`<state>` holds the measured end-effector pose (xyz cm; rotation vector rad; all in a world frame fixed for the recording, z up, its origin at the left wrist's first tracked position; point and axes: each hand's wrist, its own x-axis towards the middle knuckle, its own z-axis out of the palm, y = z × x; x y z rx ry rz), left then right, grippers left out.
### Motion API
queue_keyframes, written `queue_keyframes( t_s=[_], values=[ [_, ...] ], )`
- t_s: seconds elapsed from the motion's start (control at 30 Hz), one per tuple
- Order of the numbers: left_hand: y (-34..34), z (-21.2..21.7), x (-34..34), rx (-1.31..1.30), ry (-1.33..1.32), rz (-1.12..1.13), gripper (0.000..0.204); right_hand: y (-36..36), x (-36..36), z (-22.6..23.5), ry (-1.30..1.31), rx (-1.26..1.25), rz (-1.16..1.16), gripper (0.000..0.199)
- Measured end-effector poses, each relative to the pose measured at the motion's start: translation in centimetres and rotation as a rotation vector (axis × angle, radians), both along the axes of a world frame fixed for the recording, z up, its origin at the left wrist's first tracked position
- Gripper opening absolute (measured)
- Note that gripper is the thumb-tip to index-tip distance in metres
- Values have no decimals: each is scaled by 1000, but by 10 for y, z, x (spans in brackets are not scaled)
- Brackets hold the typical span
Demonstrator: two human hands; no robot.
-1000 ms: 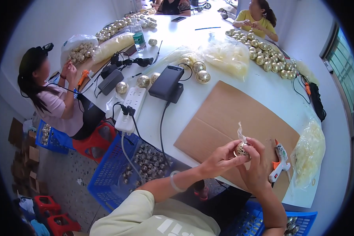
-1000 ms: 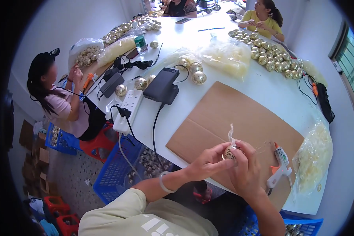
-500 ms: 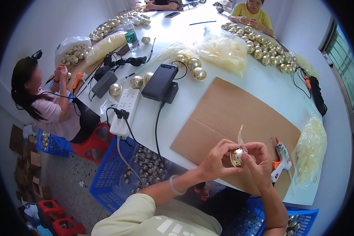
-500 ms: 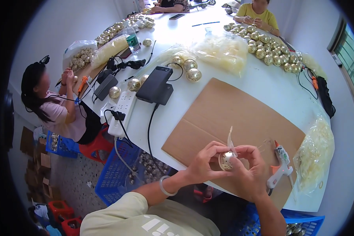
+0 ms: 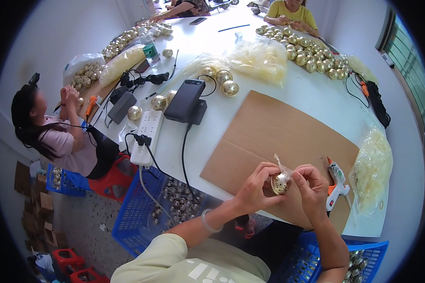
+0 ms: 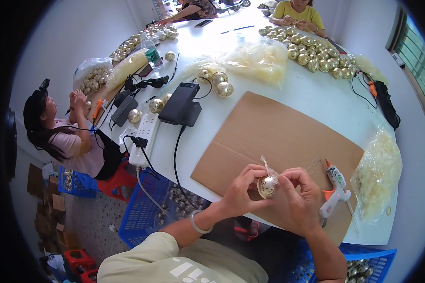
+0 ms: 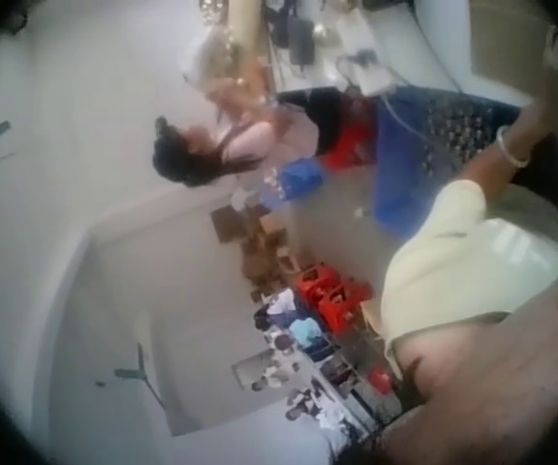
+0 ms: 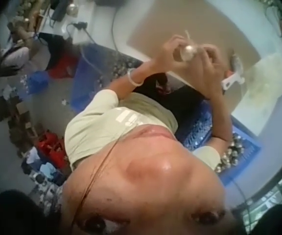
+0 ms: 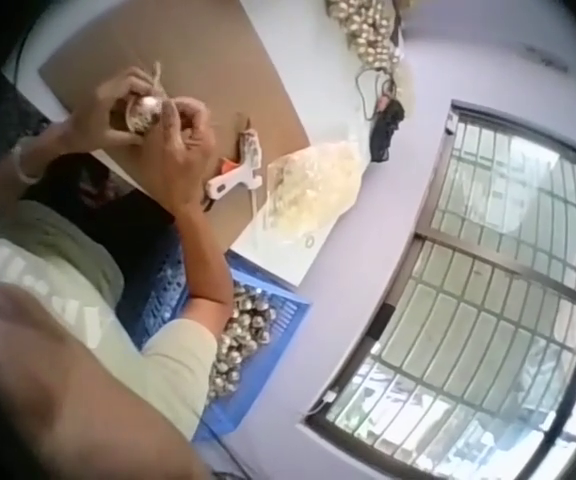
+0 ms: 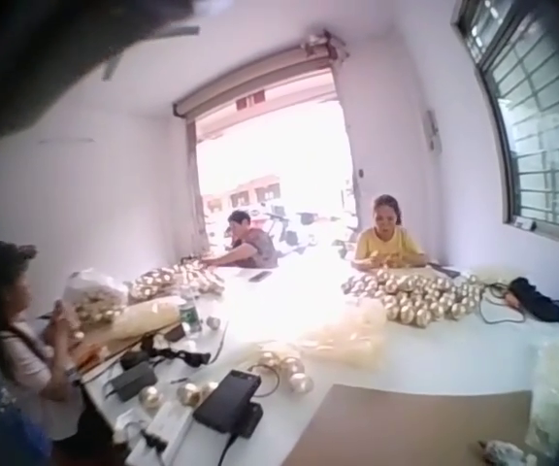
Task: Decorating gold-colored ornaments by using a hot glue gun to attach ribbons and bows.
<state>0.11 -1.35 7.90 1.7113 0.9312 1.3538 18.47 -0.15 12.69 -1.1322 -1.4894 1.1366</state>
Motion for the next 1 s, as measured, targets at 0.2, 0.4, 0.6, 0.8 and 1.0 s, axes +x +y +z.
queue_keyframes(
  t_s=[0.2,0.4,0.6,0.8,1.0],
  values=[
    [-2,-27,14,-186,-164,-79,82,1,14,-10,126,-224,-58,10],
    [30,-57,15,-102,-156,-3,86,39,30,-34,126,-252,-6,16],
    [42,-69,19,-37,-141,-4,73,48,41,-44,132,-244,68,17],
    [45,-75,19,19,-154,-4,63,46,42,-41,69,-213,78,16],
    [46,-63,10,28,-80,-22,56,42,34,-31,57,-166,94,13]
  ],
)
